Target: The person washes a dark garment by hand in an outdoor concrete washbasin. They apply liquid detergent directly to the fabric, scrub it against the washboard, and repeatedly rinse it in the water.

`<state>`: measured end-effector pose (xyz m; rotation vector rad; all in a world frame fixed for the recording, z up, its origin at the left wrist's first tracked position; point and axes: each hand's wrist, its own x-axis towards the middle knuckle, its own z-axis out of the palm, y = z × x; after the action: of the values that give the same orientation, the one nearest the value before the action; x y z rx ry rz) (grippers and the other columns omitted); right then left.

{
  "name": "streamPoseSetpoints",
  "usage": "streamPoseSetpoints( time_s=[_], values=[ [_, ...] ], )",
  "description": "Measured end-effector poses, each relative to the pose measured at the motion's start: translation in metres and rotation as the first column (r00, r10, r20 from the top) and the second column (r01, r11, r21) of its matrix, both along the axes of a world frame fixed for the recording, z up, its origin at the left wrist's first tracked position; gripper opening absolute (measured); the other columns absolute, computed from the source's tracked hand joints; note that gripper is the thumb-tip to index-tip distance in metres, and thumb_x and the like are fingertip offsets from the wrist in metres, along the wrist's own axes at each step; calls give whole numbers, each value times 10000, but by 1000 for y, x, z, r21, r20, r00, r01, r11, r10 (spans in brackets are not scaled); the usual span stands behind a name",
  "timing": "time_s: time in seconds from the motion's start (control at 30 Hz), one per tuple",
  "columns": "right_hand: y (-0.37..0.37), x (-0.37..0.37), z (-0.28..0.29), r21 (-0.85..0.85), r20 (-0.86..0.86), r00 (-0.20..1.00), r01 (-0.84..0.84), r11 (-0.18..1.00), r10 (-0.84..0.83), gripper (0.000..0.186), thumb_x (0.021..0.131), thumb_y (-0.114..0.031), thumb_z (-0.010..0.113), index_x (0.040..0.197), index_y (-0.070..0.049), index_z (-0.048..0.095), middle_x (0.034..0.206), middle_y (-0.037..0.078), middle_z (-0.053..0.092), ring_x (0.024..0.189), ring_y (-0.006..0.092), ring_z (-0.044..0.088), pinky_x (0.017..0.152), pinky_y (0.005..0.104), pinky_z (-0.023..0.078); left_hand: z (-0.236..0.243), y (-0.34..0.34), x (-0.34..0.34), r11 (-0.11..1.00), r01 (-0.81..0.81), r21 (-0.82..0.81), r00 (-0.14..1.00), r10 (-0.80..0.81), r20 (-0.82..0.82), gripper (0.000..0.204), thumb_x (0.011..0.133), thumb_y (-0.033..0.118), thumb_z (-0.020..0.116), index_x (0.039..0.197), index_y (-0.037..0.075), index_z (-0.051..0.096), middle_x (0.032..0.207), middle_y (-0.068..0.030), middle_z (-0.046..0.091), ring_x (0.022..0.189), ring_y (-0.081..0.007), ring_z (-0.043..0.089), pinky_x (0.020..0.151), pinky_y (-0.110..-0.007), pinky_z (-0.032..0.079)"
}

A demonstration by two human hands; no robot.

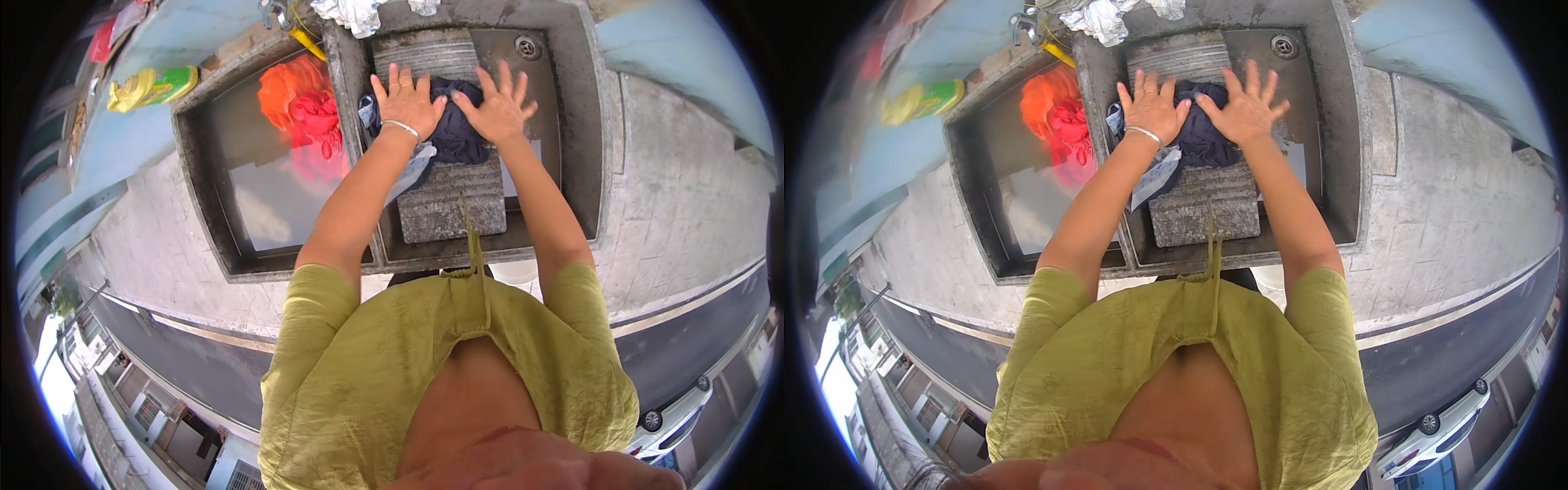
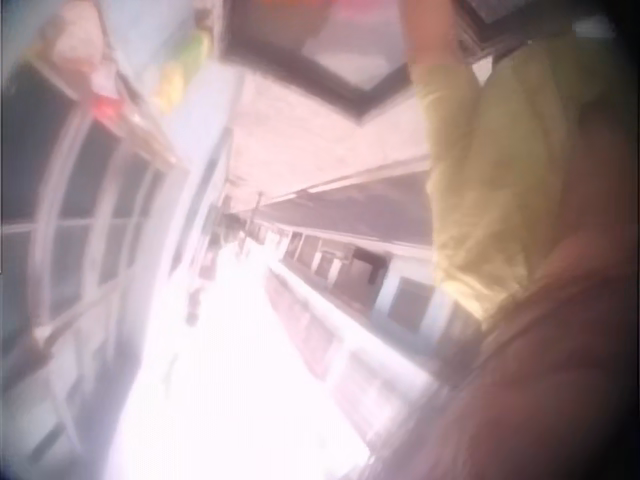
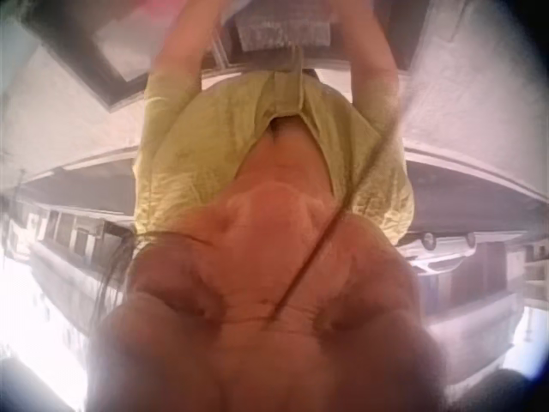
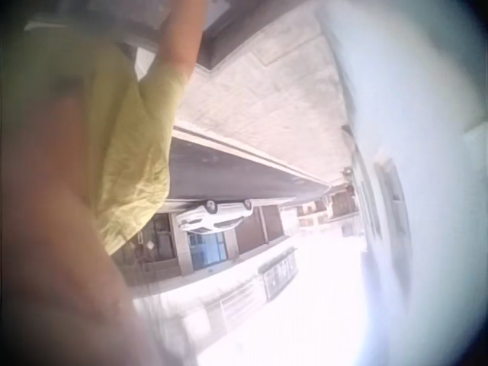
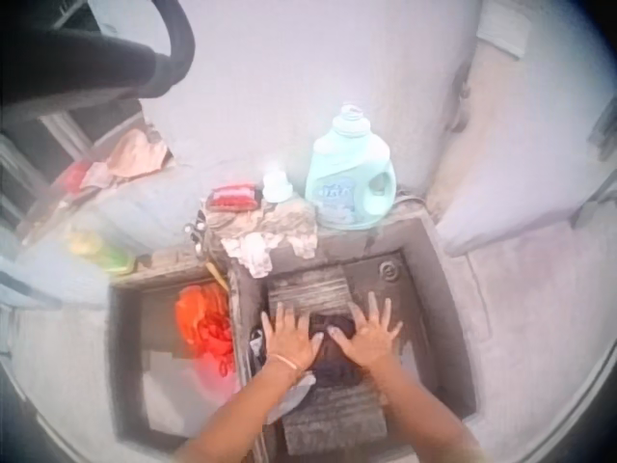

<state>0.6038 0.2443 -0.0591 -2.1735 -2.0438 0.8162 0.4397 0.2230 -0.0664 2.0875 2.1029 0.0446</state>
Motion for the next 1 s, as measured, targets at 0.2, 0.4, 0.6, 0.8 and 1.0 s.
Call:
streamPoseSetpoints(
  time_s=[0.2,0.4,0.6,0.8,1.0],
  values=[
    [-14,8,-28,-79,-584,725,398,914,-366,577,764,-538,686,1136,-98,659,1039,211,656,1035,292,619,889,303,460,42,-23,3,935,-188,-301,964,234,127,823,804,753,397,1389,175,440,1323,-242,461,1211,-425,418,994,-547,295],
    [-48,7,2,423,-657,696,21,906,291,320,793,-231,711,636,-33,516,675,77,530,621,236,542,585,328,433,35,-126,19,988,26,153,952,-71,299,683,690,515,688,1111,-2,540,1085,-167,512,976,-336,478,807,-457,352],
    [-39,18,-18,254,-358,895,-180,950,265,190,821,-269,653,802,-85,609,857,81,628,920,304,586,849,452,424,52,-68,-25,994,99,37,830,-103,548,488,793,375,637,1186,94,571,1167,-177,540,1042,-389,547,891,-501,422],
    [-46,21,-16,360,-460,761,-312,879,458,551,814,-288,642,1337,-216,484,1459,78,360,1337,376,294,1030,579,302,12,-48,-19,985,-13,-171,829,106,548,587,862,527,498,1296,133,517,1237,-175,546,1096,-394,518,933,-480,415],
    [-164,22,24,494,-297,833,-285,821,467,440,777,-372,649,1142,-145,554,1365,109,436,1315,408,312,972,612,256,21,-174,19,936,-55,347,861,-132,491,476,744,287,627,1173,94,554,1237,-170,483,1114,-358,445,961,-498,302]
  ],
)
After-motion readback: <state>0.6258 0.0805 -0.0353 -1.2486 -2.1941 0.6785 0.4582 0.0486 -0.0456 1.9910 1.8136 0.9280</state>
